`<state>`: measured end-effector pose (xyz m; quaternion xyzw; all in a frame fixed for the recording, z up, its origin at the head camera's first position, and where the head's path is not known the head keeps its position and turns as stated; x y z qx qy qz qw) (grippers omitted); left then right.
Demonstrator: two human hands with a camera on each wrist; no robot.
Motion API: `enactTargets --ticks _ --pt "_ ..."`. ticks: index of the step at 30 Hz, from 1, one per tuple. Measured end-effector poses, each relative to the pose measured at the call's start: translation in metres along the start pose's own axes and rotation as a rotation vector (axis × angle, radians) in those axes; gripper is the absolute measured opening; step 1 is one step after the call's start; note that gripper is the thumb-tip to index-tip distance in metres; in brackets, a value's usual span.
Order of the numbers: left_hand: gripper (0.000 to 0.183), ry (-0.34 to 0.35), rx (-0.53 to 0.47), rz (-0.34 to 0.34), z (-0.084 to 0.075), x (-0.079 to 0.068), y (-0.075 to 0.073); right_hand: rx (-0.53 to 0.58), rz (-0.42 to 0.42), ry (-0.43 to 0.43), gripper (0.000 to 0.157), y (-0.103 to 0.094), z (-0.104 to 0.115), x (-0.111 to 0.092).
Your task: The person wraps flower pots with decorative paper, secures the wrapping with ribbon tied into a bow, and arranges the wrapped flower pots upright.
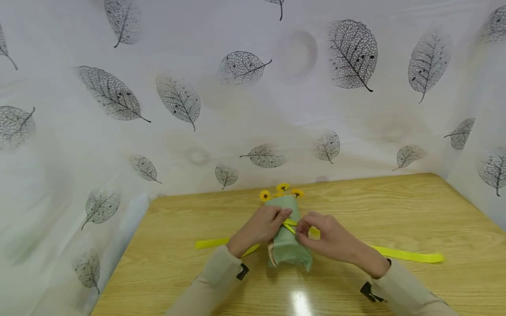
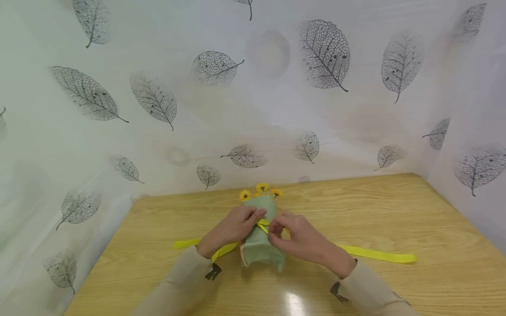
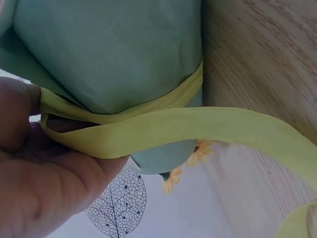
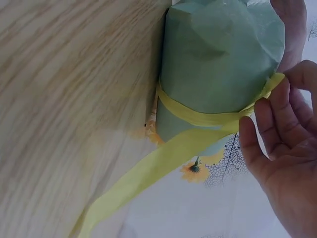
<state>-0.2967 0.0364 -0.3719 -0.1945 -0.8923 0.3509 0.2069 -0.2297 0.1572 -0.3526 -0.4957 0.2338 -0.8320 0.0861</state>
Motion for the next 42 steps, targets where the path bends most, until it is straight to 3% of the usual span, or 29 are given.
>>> enactTargets --ticks 8,11,14,19,23,29,35,39,42 --pt "0.046 -0.012 0.001 0.002 0.004 -0.001 0.0 0.005 0.146 0.234 0.016 -0.001 -0.018 -0.008" --pt "0.047 -0.012 -0.009 0.001 0.004 -0.002 0.0 0.019 0.193 0.249 0.017 -0.003 -0.019 -0.011" --pt "0.047 -0.004 -0.003 -0.001 0.004 -0.001 -0.001 0.027 0.214 0.212 0.021 -0.003 -0.015 -0.012" --pt "0.047 0.011 0.003 -0.01 0.003 -0.001 0.0 0.01 0.13 0.151 0.025 -0.008 -0.009 -0.013" --pt "0.048 0.01 0.011 -0.014 0.004 -0.001 0.0 0.033 0.059 0.2 0.025 -0.011 -0.009 -0.015" --pt "0.048 0.009 0.002 -0.017 0.005 -0.002 0.0 0.065 0.064 0.305 0.023 -0.011 -0.015 -0.021" --pt "0.048 -0.017 -0.019 -0.019 0.011 -0.003 -0.002 0.109 0.073 0.34 0.028 -0.013 -0.017 -0.025" --pt "0.047 -0.019 -0.017 -0.016 0.013 -0.003 -0.004 0.052 0.091 0.336 0.035 -0.015 -0.018 -0.029" --pt "0.047 0.005 -0.009 -0.008 0.012 -0.004 -0.005 -0.023 0.089 0.341 0.031 -0.018 -0.021 -0.034"
Point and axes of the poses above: each hand's wrist, its own x-axis towards the middle knuckle, its own y-axis out of the palm, z = x × y, the point moved 8 cm from there along x, towards the middle knuckle, and after that the axes turned 11 degrees about -z, right-handed, at the moved point
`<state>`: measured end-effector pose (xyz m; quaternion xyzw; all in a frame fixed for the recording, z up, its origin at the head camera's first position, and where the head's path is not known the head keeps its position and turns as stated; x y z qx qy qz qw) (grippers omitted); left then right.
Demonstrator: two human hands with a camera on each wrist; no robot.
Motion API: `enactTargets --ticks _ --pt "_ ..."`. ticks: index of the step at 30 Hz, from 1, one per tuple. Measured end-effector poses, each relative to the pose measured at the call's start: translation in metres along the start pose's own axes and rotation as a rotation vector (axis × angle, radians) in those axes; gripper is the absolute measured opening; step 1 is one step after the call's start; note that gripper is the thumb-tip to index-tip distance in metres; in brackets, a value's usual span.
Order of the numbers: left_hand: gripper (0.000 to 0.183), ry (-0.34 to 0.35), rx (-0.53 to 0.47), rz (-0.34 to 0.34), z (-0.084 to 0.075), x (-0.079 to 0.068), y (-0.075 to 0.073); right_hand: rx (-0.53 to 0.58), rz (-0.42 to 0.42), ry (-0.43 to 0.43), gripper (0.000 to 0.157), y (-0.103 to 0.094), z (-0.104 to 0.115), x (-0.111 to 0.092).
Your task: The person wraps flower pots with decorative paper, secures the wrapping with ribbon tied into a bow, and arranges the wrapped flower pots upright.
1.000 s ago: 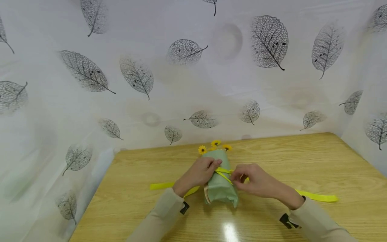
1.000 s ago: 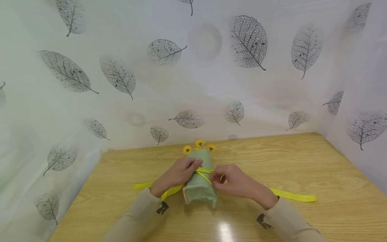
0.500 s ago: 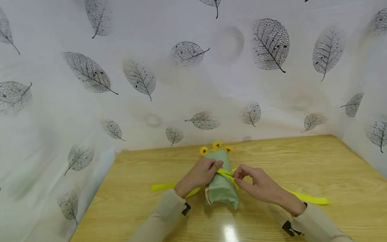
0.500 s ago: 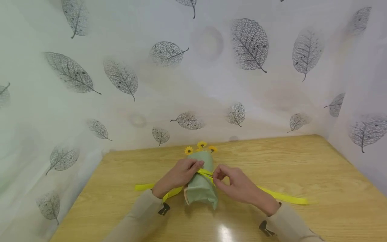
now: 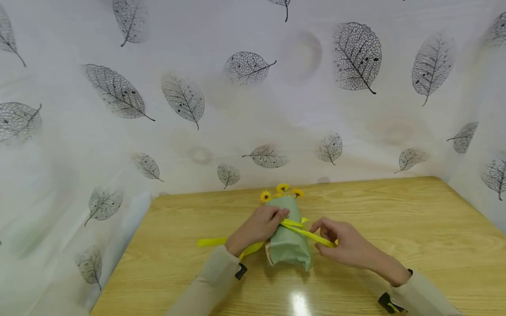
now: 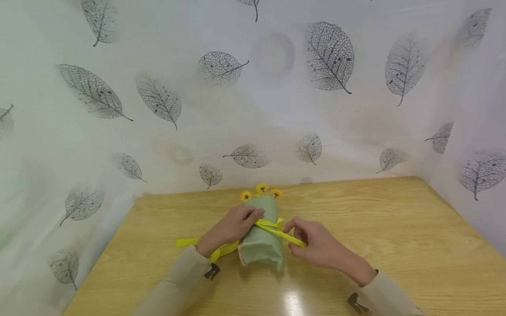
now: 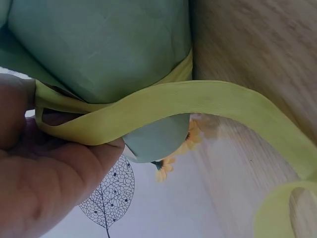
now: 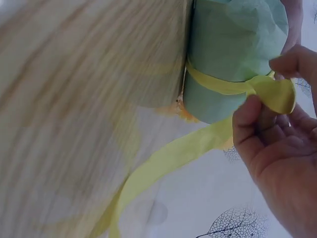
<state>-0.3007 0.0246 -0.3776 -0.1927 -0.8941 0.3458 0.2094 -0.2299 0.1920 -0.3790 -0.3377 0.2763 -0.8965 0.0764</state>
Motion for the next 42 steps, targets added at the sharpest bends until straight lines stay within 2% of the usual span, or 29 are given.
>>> enactTargets --ticks 4,8,12,19,23,27,30,32,35,39,42 --pt "0.047 0.014 -0.001 0.014 0.0 -0.001 0.0 -0.095 -0.014 0.014 0.019 -0.005 -0.006 -0.004" --pt "0.046 -0.034 -0.016 0.028 0.007 -0.002 0.0 -0.192 -0.013 0.015 0.014 -0.008 -0.011 -0.007" --pt "0.047 -0.058 -0.017 0.035 0.012 -0.002 -0.001 -0.264 0.005 0.079 0.013 -0.012 -0.018 -0.011" --pt "0.047 -0.049 -0.029 0.036 0.011 -0.001 -0.001 -0.3 0.068 0.265 0.01 -0.022 -0.033 -0.02" --pt "0.047 -0.056 -0.034 0.04 0.011 -0.002 -0.001 -0.291 0.048 0.326 0.008 -0.034 -0.038 -0.023" --pt "0.047 -0.057 -0.036 0.045 0.011 -0.002 -0.001 -0.217 -0.021 0.368 0.001 -0.049 -0.042 -0.026" --pt "0.047 -0.057 -0.032 0.043 0.011 -0.002 -0.001 -0.089 -0.101 0.38 0.007 -0.059 -0.043 -0.026" --pt "0.048 -0.057 -0.032 0.042 0.011 -0.002 -0.002 0.041 -0.158 0.384 0.011 -0.063 -0.044 -0.026" --pt "0.048 -0.062 -0.035 0.042 0.011 -0.003 -0.002 0.344 -0.197 0.377 0.018 -0.064 -0.044 -0.024" --pt "0.048 -0.064 -0.044 0.048 0.011 -0.003 -0.001 0.805 -0.137 0.375 0.031 -0.058 -0.04 -0.019" --pt "0.048 -0.053 -0.043 0.047 0.01 -0.003 -0.001 0.974 -0.068 0.395 0.035 -0.052 -0.036 -0.014"
Point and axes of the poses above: each hand's wrist, its own x-axis towards the middle knuckle, its own y-axis out of the palm, z = x × y, the point moved 8 cm from there along x, towards the middle knuckle, and after that the axes turned 11 degrees about -z, right-handed, at the moved point
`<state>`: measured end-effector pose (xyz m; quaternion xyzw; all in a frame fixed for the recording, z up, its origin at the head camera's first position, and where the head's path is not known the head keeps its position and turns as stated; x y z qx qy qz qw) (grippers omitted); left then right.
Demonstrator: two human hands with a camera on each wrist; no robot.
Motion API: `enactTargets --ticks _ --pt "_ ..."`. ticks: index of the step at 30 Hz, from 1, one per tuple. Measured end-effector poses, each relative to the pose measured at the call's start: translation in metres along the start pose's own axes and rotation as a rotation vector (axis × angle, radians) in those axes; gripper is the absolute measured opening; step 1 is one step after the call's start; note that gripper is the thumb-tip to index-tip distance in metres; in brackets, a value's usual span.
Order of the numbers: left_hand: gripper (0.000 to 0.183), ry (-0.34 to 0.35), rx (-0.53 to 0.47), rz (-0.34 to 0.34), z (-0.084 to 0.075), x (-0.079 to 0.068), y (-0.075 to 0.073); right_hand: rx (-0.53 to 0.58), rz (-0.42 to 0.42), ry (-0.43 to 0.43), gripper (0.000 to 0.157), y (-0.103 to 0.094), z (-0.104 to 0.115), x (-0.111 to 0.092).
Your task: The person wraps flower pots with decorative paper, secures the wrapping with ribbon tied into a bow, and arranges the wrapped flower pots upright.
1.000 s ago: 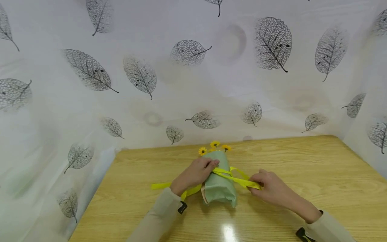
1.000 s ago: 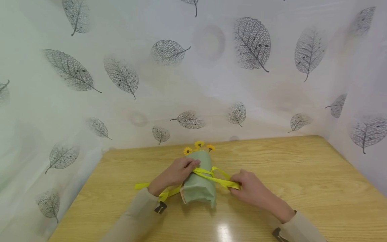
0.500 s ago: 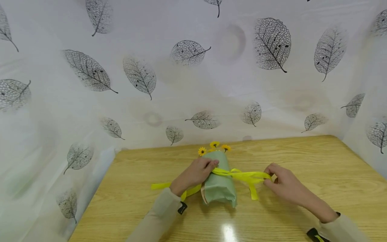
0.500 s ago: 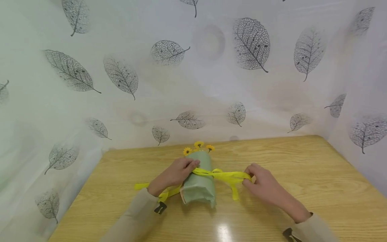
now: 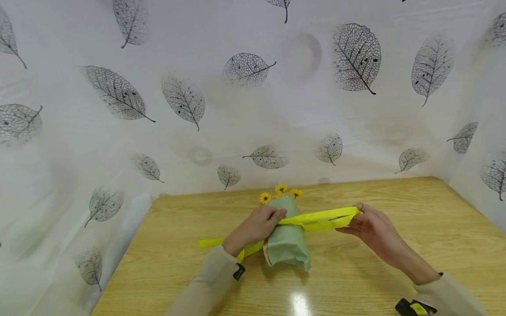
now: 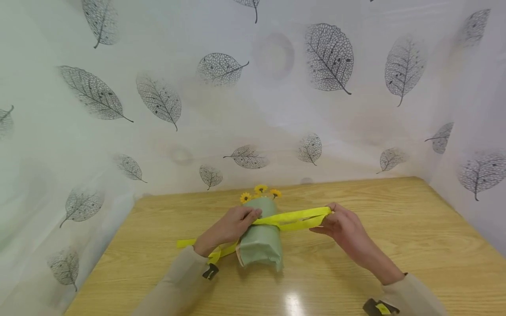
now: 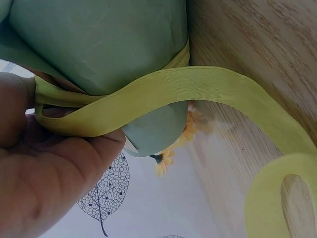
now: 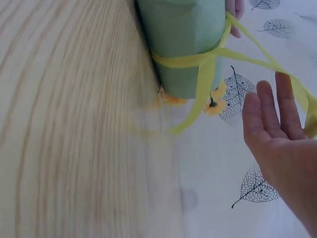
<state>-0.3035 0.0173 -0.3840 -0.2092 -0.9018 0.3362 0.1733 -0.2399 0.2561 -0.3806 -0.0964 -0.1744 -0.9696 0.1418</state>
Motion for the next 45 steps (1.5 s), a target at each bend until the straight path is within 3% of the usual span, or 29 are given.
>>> enactTargets --ticks 7,11,21,34,41,45 --pt "0.048 0.013 -0.003 -0.003 0.0 0.001 0.001 0.132 0.052 0.142 0.032 0.009 -0.005 0.002" --pt "0.048 0.014 -0.004 -0.003 -0.001 0.0 0.001 0.077 0.039 0.162 0.025 0.007 -0.008 0.001" --pt "0.048 0.011 0.002 -0.001 -0.001 0.001 -0.001 -0.172 -0.059 0.147 0.011 -0.006 -0.007 0.0" --pt "0.048 -0.01 0.005 -0.003 0.0 -0.001 -0.001 -0.514 -0.269 0.115 0.015 -0.027 0.0 -0.002" --pt "0.047 0.002 0.011 -0.015 0.0 -0.001 -0.002 -0.843 -0.359 0.081 0.041 -0.039 0.009 -0.001" --pt "0.047 0.025 0.019 -0.032 -0.001 -0.001 -0.002 -1.018 -0.381 0.0 0.038 -0.046 0.024 0.001"
Point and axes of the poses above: each hand's wrist, its own x-axis towards the middle knuckle, its own y-axis out of the palm, z = x × y, the point moved 8 cm from there along x, towards the middle knuckle, and after that the axes turned 11 degrees about -z, right-handed, at the moved point
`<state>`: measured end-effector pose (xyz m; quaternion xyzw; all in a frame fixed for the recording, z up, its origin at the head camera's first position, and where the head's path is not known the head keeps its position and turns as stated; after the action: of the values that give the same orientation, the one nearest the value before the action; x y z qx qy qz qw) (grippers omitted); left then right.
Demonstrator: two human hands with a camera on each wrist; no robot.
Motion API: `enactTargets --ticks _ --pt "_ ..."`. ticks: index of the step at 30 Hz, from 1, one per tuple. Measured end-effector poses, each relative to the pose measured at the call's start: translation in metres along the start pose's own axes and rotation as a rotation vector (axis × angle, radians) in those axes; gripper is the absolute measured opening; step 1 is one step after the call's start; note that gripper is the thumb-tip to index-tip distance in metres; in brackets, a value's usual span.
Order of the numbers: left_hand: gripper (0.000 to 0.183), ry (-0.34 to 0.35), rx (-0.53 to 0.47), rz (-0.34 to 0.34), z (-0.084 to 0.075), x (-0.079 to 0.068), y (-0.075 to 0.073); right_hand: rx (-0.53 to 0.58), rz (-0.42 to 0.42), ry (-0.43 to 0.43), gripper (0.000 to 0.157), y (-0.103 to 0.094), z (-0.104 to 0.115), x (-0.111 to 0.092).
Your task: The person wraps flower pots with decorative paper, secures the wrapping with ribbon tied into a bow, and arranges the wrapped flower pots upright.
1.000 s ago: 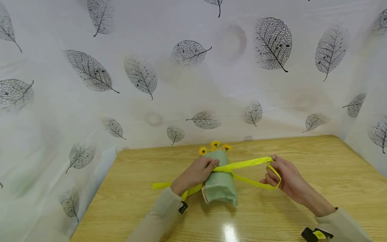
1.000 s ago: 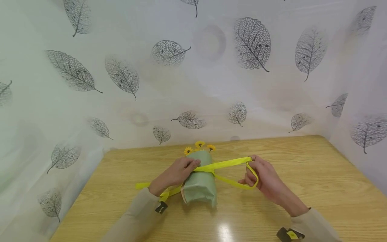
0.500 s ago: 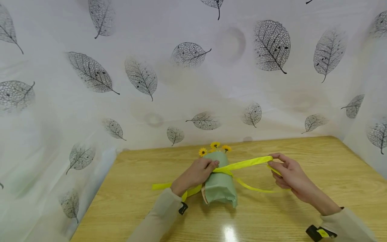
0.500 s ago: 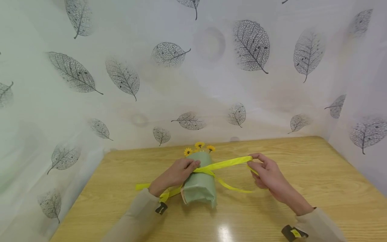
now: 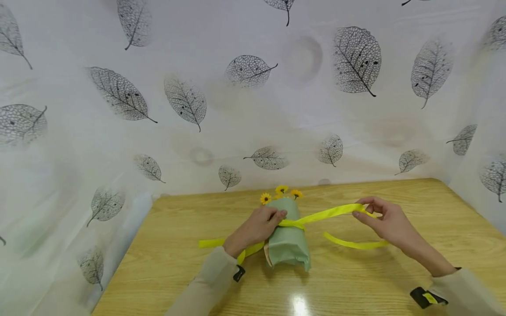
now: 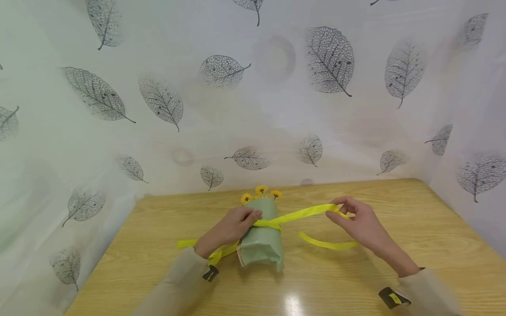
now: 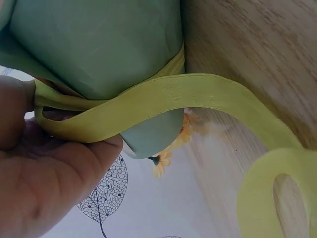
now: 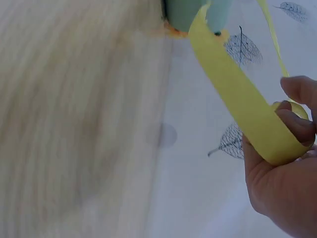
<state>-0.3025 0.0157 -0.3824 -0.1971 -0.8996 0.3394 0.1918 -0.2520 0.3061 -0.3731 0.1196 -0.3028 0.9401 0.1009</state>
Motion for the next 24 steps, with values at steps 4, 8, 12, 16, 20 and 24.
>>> enactTargets --ticks 4,8,12,16,20,24 --pt "0.047 0.007 0.0 -0.011 -0.001 0.0 0.0 -0.109 -0.05 -0.133 0.027 -0.016 0.006 0.004" --pt "0.048 -0.006 -0.001 -0.01 -0.001 0.0 -0.001 -0.135 -0.04 -0.169 0.022 -0.026 0.007 0.005" --pt "0.048 -0.025 -0.011 0.0 0.0 -0.001 -0.001 -0.146 -0.011 -0.175 0.017 -0.031 0.003 0.005" --pt "0.048 -0.029 -0.017 0.004 0.0 -0.001 0.0 -0.214 -0.017 -0.212 0.014 -0.036 0.0 0.004" --pt "0.048 -0.033 -0.017 0.003 0.0 -0.001 0.0 -0.264 -0.04 -0.234 0.01 -0.042 -0.004 0.005" --pt "0.048 -0.032 -0.005 -0.003 0.001 -0.002 -0.001 -0.287 -0.064 -0.297 0.006 -0.043 -0.005 0.005"
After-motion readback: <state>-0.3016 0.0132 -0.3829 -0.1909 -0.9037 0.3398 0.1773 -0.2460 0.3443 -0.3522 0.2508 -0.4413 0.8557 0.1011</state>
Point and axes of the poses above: each hand's wrist, its own x-axis towards the middle knuckle, its own y-axis out of the palm, z = x × y, the point moved 8 cm from there along x, towards the middle knuckle, and after that the axes turned 11 degrees about -z, right-handed, at the moved point
